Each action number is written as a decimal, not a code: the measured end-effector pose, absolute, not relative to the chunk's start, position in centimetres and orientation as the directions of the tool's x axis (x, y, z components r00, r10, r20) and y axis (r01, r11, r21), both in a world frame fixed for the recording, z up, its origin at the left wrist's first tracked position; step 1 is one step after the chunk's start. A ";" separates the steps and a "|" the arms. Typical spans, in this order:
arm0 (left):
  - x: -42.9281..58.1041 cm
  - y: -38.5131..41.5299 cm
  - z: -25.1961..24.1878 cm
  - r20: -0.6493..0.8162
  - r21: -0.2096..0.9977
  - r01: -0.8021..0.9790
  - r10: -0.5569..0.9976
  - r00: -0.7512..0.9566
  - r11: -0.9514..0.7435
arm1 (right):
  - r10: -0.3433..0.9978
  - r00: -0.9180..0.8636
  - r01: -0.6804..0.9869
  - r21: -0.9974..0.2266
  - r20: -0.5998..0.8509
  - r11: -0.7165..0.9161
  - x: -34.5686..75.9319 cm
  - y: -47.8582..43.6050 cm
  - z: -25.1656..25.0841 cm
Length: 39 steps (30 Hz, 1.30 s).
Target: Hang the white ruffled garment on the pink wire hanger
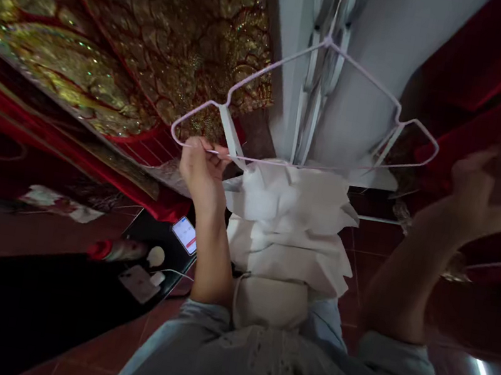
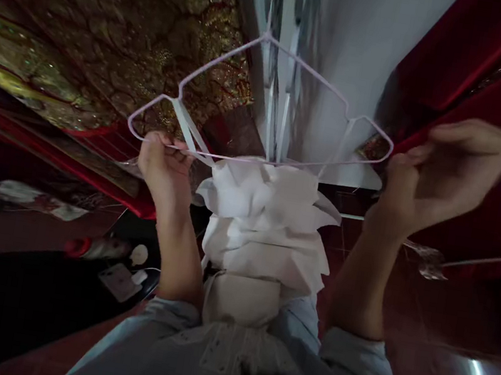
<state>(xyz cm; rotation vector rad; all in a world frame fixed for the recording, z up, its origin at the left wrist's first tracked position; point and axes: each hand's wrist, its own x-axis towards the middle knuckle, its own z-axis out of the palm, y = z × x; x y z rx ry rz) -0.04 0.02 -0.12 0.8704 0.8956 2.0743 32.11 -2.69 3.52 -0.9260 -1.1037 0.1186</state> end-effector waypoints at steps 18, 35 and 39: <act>-2.0 -5.8 3.0 0.244 0.964 0.117 0.969 -0.034 -0.238 | 0.742 0.028 0.453 -0.670 0.670 0.588 22.2 -3.6 -3.8; -2.0 -3.5 2.3 0.398 0.790 -0.216 0.748 -0.531 -0.573 | 0.768 -0.011 0.475 -0.672 0.640 0.567 24.1 -3.3 -4.2; -0.8 -1.4 -2.1 0.391 0.858 -0.040 0.703 -0.594 -0.512 | 0.771 -0.039 0.484 -0.663 0.636 0.571 23.7 -3.8 -4.1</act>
